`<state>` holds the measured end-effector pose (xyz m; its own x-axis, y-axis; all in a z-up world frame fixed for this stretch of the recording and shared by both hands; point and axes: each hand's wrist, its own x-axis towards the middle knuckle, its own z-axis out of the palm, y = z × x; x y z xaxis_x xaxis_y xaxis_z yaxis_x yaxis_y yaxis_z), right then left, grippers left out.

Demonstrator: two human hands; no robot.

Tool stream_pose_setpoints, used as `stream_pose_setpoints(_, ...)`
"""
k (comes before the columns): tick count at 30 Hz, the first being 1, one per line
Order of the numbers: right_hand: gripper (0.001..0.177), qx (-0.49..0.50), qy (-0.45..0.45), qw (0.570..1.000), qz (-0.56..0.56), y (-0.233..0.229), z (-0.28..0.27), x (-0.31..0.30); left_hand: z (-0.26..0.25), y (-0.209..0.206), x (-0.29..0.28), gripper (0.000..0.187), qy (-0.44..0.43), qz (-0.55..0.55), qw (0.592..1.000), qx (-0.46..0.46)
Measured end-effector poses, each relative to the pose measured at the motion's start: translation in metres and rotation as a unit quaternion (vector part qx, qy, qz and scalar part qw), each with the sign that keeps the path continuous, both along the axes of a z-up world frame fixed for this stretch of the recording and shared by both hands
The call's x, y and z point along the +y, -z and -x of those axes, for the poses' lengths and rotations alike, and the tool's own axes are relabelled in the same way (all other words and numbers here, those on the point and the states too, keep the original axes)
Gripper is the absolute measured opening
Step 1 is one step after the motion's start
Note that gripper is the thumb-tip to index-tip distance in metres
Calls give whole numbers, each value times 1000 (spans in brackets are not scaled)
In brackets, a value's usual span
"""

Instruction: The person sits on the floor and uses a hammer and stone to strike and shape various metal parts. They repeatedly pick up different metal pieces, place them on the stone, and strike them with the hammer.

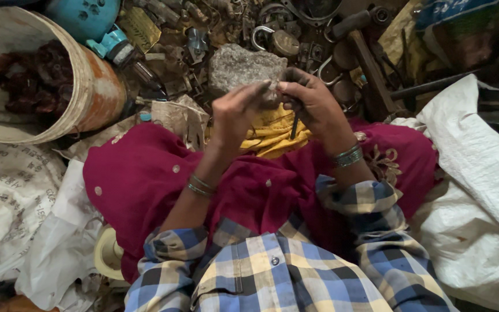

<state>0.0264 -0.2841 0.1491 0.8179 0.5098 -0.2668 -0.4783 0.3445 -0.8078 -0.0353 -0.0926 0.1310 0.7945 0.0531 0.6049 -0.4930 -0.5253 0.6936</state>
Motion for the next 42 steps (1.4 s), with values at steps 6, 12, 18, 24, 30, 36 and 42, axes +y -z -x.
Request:
stream_pose_setpoints(6,58,25,-44,999,-8,-28,8,-1,-7,-2,23,15,-16,100,994,50)
stream_pose_setpoints(12,72,51,-59,991,109,-25,16,11,-17,0,27,13,46,6,999,11)
stream_pose_setpoints(18,41,96,-110,989,18,15,6,9,-9,3,33,26,86,-263,955,-103)
stream_pose_setpoints(24,33,-43,-71,995,47,33,9,10,-7,9,29,19,76,-186,977,-70)
stream_pose_setpoints(30,12,-583,55,707,395,7,20,21,-13,27,14,13,46,157,973,164)
stream_pose_setpoints(36,18,-698,63,579,417,-6,16,12,-18,14,26,21,216,512,747,364)
stream_pose_setpoints(42,24,-308,15,904,294,10,14,19,-4,-6,18,26,116,136,965,191)
